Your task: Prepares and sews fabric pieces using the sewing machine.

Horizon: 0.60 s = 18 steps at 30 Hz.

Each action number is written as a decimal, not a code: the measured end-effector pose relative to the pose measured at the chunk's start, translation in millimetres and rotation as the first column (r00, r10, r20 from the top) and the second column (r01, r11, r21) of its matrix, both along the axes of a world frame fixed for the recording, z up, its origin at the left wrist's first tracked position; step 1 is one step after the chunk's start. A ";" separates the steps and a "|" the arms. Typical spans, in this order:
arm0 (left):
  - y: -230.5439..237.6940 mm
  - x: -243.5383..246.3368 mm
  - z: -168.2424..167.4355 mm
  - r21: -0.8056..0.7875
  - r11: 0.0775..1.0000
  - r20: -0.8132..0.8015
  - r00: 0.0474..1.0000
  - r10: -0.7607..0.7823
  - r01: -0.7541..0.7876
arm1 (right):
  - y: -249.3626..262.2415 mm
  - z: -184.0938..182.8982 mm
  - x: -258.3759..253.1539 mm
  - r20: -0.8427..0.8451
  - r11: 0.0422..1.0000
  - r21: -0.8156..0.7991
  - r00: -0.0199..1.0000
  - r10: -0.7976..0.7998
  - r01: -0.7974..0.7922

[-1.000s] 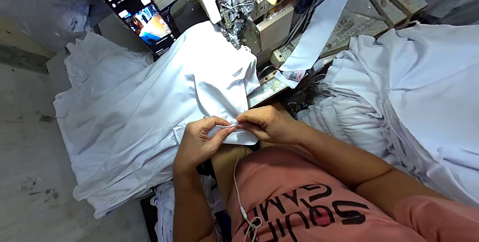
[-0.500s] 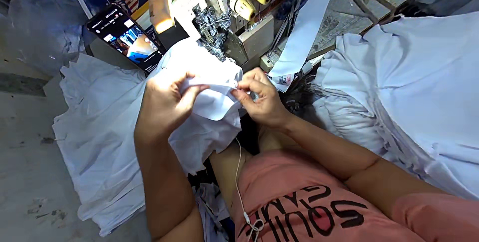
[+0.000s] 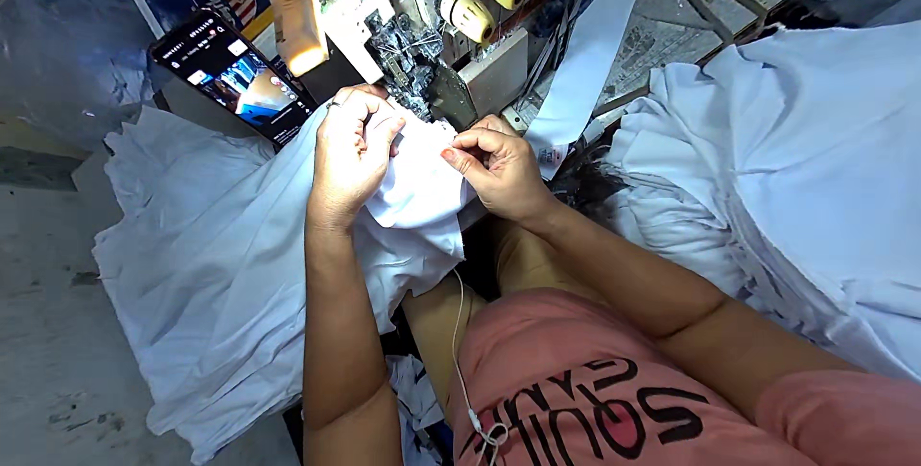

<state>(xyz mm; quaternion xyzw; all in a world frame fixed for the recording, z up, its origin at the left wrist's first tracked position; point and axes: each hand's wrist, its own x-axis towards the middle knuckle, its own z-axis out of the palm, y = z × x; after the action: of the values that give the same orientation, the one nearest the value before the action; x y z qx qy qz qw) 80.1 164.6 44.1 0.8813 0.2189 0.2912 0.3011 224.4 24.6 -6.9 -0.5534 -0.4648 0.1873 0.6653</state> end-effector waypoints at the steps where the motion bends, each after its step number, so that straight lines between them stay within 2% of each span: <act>1: -1.3 -0.8 0.6 -0.006 1.000 -0.013 1.000 -0.002 0.002 | -1.9 0.6 -0.9 -0.008 1.000 -0.011 1.000 0.004 -0.004; 9: -12.0 2.8 12.5 0.028 0.996 -0.213 0.973 0.088 -0.084 | -9.8 0.3 -2.0 -0.022 0.995 -0.094 0.999 0.026 -0.027; 12: -16.8 8.3 18.5 0.006 0.986 -0.285 0.945 0.159 -0.164 | -10.1 4.4 -2.3 -0.050 0.990 -0.135 0.998 0.041 -0.047; 18: -23.5 20.1 22.8 -0.105 0.923 -0.269 0.905 0.331 -0.369 | -10.0 5.6 -4.2 -0.060 0.993 -0.114 0.998 0.036 -0.042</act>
<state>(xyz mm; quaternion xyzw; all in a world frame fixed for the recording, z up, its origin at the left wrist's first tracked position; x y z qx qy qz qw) 100.2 141.1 66.9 0.8309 0.4312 0.2112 0.2812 220.2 14.6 -1.3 -0.5761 -0.4444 0.2428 0.6416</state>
